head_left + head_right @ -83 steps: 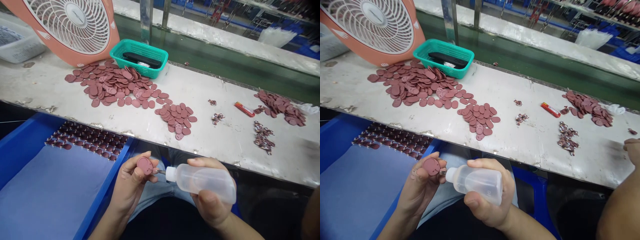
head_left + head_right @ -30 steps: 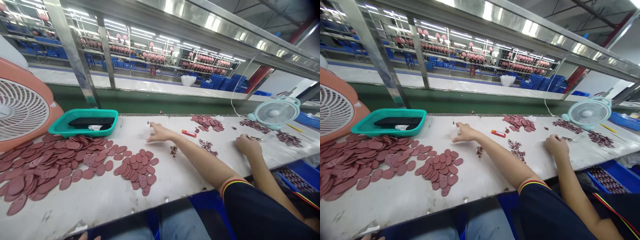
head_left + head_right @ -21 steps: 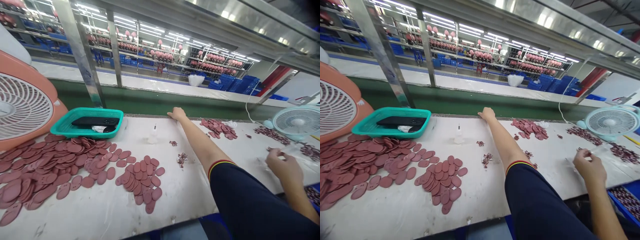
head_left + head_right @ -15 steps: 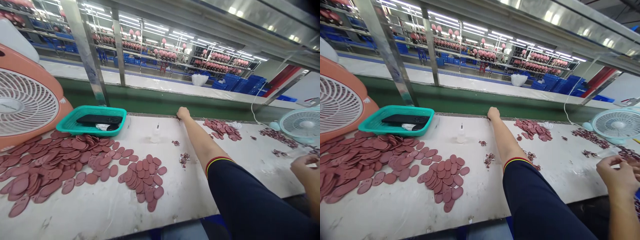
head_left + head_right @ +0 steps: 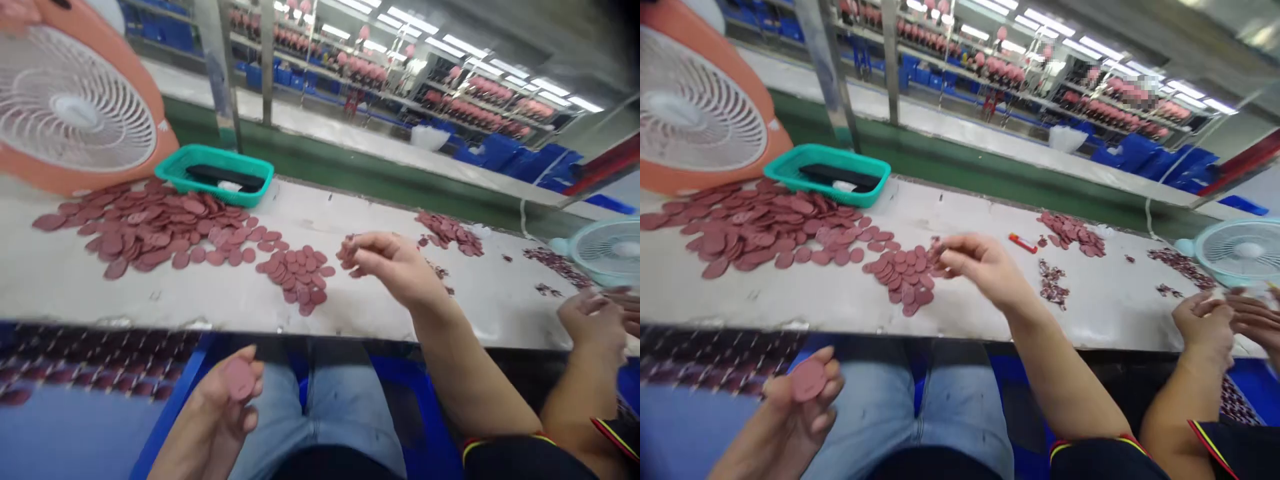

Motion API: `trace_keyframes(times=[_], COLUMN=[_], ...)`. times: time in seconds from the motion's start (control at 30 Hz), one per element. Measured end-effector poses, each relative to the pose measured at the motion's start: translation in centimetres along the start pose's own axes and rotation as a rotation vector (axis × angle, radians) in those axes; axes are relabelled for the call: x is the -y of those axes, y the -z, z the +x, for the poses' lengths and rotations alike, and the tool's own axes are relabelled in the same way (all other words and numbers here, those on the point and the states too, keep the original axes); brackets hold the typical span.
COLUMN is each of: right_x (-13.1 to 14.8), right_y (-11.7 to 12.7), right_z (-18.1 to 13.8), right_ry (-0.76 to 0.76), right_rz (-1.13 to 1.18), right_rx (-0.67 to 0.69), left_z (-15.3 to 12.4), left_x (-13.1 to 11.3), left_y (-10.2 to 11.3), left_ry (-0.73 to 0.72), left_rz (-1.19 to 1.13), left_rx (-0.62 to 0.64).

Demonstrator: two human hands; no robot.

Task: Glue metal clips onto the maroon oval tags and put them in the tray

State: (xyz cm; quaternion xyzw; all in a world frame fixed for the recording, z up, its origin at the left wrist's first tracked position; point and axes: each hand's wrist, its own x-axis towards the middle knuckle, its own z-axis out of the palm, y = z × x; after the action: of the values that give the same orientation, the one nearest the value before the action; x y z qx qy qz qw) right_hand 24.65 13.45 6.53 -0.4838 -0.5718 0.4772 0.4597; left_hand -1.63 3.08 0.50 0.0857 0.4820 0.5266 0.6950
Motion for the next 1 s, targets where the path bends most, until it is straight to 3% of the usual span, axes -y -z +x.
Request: trace_keyframes(times=[0.13,0.23,0.37,0.63,1.0], right_x=[-0.5,-0.4,0.0,0.3,1.1], right_y=[-6.7,-8.7,-8.8,-8.6,-8.6], right_z=[-6.1,-8.2,-8.8,-8.7,-8.1], right_ry=[0.071,0.158,0.287,0.37,0.408], right_rz=[0.099,-0.007,-0.159,-0.264,-0.352], right_rx=[0.228,0.266,0.289,0.336,0.424], left_z=[-2.1,-2.7,-2.9,-2.7,-2.7], left_x=[0.7,0.8,0.9,1.0,1.1], left_y=[-1.4,-0.9,-0.2,0.4,0.5], left_ry=[0.064,0.075,0.078,0.109,0.157], left_rz=[0.013,0.028,0.049,0.046,0.012], left_rx=[0.046,0.123,0.205,0.251,0.214])
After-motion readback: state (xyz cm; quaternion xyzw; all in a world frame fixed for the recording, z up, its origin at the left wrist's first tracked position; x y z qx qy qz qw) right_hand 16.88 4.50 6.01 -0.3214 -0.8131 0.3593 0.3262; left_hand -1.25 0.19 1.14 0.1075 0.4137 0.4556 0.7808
